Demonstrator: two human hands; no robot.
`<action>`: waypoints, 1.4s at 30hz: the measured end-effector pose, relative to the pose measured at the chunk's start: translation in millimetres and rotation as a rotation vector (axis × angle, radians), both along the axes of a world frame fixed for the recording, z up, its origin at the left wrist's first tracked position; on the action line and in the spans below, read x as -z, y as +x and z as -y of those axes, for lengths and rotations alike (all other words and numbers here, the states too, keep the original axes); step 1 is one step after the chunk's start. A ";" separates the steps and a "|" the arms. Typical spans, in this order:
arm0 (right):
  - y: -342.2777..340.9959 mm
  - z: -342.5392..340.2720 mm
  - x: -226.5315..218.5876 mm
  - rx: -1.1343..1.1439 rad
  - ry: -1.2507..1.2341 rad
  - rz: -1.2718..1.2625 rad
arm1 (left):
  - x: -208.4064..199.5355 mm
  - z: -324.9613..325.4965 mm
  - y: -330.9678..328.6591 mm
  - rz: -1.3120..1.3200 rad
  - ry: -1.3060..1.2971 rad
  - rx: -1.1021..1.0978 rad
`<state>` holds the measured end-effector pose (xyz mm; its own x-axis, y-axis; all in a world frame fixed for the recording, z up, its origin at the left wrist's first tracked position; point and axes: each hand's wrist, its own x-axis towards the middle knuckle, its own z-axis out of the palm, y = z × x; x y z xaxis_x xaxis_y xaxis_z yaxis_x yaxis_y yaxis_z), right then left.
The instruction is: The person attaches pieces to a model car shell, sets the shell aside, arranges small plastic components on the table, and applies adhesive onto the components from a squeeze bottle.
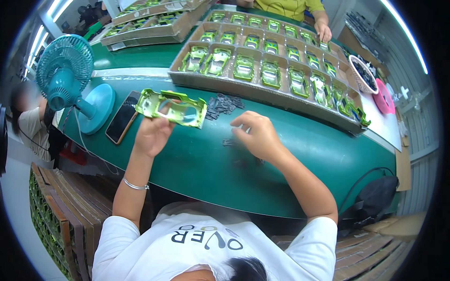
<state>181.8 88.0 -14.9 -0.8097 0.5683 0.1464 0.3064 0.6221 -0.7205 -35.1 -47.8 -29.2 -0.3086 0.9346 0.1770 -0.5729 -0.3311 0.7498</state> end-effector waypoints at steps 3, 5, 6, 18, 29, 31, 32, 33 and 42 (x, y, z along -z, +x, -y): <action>-3.5 4.8 -9.8 0.012 -0.175 -0.203 | -8.2 9.5 4.5 -0.030 -0.001 0.077; -9.7 12.9 -18.4 -0.036 -0.162 -0.274 | -18.6 13.9 7.5 -0.167 0.038 0.127; -12.5 17.0 -23.4 -0.067 -0.150 -0.341 | -20.8 15.1 7.1 -0.173 0.042 0.135; -17.3 -4.4 -29.8 0.068 0.155 0.027 | 15.5 -8.2 -83.2 -0.158 -0.562 -0.025; 18.4 -28.6 21.9 0.457 -0.067 0.163 | 1.9 -23.9 -93.1 -1.434 -0.813 -0.267; 8.5 -24.2 25.0 0.547 0.056 0.218 | 6.2 -15.4 -85.7 -1.653 -0.657 -0.544; 4.8 -24.4 26.0 0.541 0.044 0.226 | 8.0 -12.1 -79.9 -1.853 -0.458 -0.830; -0.4 -26.0 27.0 0.514 0.116 0.243 | 1.5 -8.5 -69.1 -1.859 -0.473 -0.818; 1.6 -51.6 29.0 0.405 -0.118 0.091 | -0.1 -25.2 65.9 -1.690 -0.030 0.084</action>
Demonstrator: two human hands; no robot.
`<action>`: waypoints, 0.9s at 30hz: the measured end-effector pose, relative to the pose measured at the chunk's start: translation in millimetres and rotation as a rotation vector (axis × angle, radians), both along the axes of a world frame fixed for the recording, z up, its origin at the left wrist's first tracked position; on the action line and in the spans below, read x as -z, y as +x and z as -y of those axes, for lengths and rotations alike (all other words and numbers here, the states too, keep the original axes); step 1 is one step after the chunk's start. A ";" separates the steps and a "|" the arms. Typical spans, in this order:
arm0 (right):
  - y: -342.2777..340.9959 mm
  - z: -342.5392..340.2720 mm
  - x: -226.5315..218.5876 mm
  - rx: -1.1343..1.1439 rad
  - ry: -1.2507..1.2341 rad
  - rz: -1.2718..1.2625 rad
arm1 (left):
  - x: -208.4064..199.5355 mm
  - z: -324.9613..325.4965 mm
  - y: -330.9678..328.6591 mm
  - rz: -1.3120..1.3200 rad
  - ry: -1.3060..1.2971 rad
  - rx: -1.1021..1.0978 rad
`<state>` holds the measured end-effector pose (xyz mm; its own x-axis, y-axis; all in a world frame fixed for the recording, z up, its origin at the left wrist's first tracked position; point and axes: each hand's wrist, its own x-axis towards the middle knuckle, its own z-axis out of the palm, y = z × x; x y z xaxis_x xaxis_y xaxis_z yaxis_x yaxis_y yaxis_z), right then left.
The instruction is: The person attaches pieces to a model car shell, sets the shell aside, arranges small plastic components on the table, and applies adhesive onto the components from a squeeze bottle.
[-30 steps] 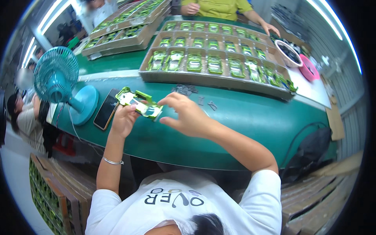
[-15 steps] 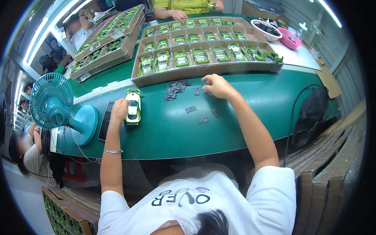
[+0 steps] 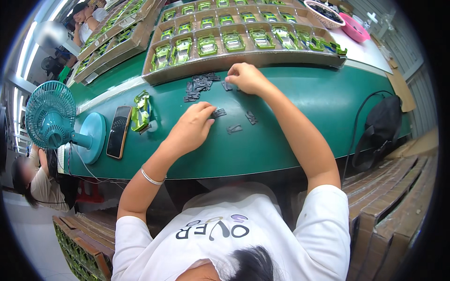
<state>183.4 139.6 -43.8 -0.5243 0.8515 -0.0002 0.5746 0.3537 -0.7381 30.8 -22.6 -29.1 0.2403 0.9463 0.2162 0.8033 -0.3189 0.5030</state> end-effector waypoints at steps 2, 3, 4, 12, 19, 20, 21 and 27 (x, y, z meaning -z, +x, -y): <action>17.5 -11.4 -0.5 -0.050 -0.056 -0.019 | 3.7 -3.8 6.2 -0.040 -0.018 0.042; 29.3 -21.2 1.9 -0.109 -0.098 0.010 | 5.2 -6.6 9.8 -0.079 -0.027 0.084; 34.5 -18.9 -12.3 -0.150 -0.216 0.050 | 5.8 -8.6 10.5 -0.081 -0.038 0.088; 47.7 -22.9 -16.9 -0.237 -0.368 0.006 | 2.2 -9.3 23.1 0.022 -0.057 0.123; 45.9 -21.9 -12.4 -0.177 -0.335 -0.021 | -7.4 -38.0 19.3 0.116 0.010 0.083; 47.1 -22.1 -12.6 -0.164 -0.334 -0.041 | -10.8 -43.4 20.3 0.113 0.005 0.079; 46.9 -21.7 -12.6 -0.163 -0.327 -0.030 | -11.7 -49.5 22.0 0.108 0.013 0.139; 45.7 -20.6 -10.1 -0.137 -0.305 -0.022 | 1.5 -61.8 50.4 -0.100 0.021 0.444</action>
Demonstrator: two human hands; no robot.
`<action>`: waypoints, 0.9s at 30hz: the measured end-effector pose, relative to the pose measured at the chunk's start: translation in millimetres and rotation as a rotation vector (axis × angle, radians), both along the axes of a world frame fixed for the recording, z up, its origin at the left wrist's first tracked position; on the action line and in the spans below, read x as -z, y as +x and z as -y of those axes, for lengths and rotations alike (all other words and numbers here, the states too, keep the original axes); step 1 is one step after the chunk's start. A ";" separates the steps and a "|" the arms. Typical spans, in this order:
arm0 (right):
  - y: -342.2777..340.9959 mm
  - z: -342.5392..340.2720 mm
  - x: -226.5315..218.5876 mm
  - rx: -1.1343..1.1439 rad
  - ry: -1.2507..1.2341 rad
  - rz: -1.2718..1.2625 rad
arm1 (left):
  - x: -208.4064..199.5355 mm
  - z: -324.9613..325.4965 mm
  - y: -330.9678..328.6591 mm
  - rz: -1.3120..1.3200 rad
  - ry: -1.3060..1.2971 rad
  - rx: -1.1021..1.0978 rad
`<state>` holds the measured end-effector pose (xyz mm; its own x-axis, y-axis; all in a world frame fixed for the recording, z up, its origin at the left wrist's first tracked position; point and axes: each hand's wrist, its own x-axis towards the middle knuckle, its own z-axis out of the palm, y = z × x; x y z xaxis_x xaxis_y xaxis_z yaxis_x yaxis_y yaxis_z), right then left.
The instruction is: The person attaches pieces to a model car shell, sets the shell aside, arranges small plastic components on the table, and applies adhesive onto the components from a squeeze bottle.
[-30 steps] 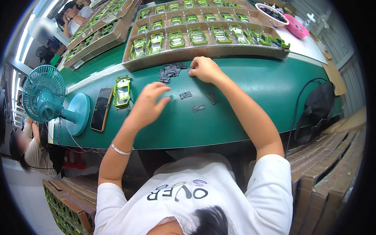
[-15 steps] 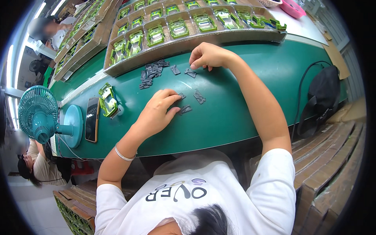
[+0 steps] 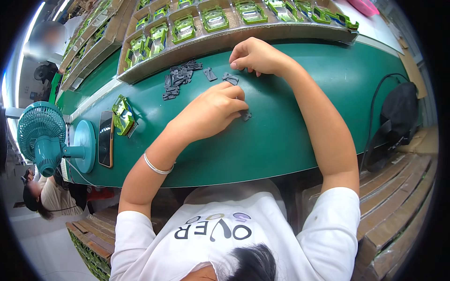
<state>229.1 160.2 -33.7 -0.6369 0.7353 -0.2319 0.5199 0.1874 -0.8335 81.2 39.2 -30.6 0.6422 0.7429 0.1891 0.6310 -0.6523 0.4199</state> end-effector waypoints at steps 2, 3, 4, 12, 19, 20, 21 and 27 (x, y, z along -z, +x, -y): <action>-1.4 0.3 -0.5 0.016 0.007 0.007 | 4.8 0.1 -0.4 -0.010 0.014 -0.002; -1.1 0.6 -0.2 0.019 0.003 0.004 | 6.2 0.2 0.3 -0.019 0.029 0.000; -0.9 0.7 0.1 0.021 0.000 0.001 | 7.6 0.3 1.2 -0.018 0.026 0.008; 1.3 1.0 2.6 0.025 0.051 -0.013 | -1.3 -8.6 -5.0 0.716 -0.827 -0.430; 0.0 1.8 3.6 0.027 0.088 -0.002 | -1.9 -8.8 -10.0 0.863 -0.963 -0.412; -0.5 1.7 3.6 0.026 0.088 -0.006 | -2.4 -8.5 -10.6 0.863 -0.961 -0.415; -0.1 1.8 4.2 0.025 0.088 -0.004 | -1.5 -8.3 -10.2 0.864 -0.945 -0.418; -0.4 1.2 4.5 0.030 0.052 -0.011 | 14.0 9.4 8.1 0.096 0.262 -0.188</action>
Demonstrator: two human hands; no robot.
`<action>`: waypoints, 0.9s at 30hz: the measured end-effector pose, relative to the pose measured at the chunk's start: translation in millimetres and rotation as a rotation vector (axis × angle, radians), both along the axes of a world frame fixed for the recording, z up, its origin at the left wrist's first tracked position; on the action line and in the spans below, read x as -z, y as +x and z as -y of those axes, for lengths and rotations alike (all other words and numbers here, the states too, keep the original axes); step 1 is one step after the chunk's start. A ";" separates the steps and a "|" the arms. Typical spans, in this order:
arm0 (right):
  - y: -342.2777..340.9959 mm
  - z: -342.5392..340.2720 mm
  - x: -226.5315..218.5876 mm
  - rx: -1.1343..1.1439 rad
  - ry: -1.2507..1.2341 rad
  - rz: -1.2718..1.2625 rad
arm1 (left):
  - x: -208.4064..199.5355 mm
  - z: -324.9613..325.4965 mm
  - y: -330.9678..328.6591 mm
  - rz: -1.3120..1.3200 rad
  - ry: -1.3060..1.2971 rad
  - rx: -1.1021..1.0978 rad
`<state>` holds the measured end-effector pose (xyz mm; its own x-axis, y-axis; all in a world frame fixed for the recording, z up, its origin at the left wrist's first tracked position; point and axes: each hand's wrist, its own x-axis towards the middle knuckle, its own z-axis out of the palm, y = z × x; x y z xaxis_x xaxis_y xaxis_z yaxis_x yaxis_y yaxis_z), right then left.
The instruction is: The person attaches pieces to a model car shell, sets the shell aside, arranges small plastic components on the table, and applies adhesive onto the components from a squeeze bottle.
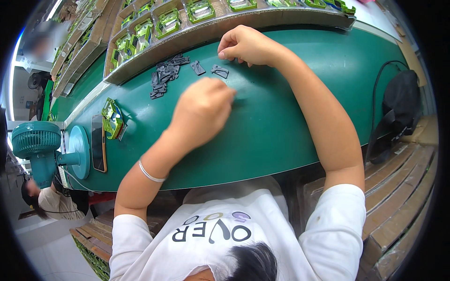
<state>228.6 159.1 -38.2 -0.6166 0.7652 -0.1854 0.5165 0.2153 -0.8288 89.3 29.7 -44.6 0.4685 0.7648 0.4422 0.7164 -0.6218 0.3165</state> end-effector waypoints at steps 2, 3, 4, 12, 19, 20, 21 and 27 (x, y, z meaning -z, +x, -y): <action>-0.8 2.3 -3.2 -0.006 0.019 0.004 | -1.6 12.1 12.4 -0.172 -0.004 0.065; -1.5 3.9 -5.1 -0.008 0.020 0.003 | -2.4 14.4 15.7 -0.167 0.028 0.070; -2.4 6.0 -7.6 -0.032 0.060 0.022 | -4.8 16.9 15.3 -0.168 0.029 0.067; -2.4 11.9 -7.4 -0.149 0.161 0.138 | -27.6 48.0 -12.6 -0.142 -0.297 -0.151; 0.8 11.4 -6.8 -0.232 0.337 0.122 | -10.4 40.6 1.4 -0.066 -0.279 -0.051; 1.7 10.7 -9.9 -0.239 0.340 0.127 | -11.5 39.3 3.1 -0.067 -0.304 -0.014; 4.3 10.1 -12.5 -0.196 0.279 0.066 | -12.4 36.8 2.4 -0.064 -0.272 -0.020; 17.1 -0.4 -13.5 0.096 0.117 -0.091 | -9.0 33.1 -15.2 0.016 -0.182 -0.071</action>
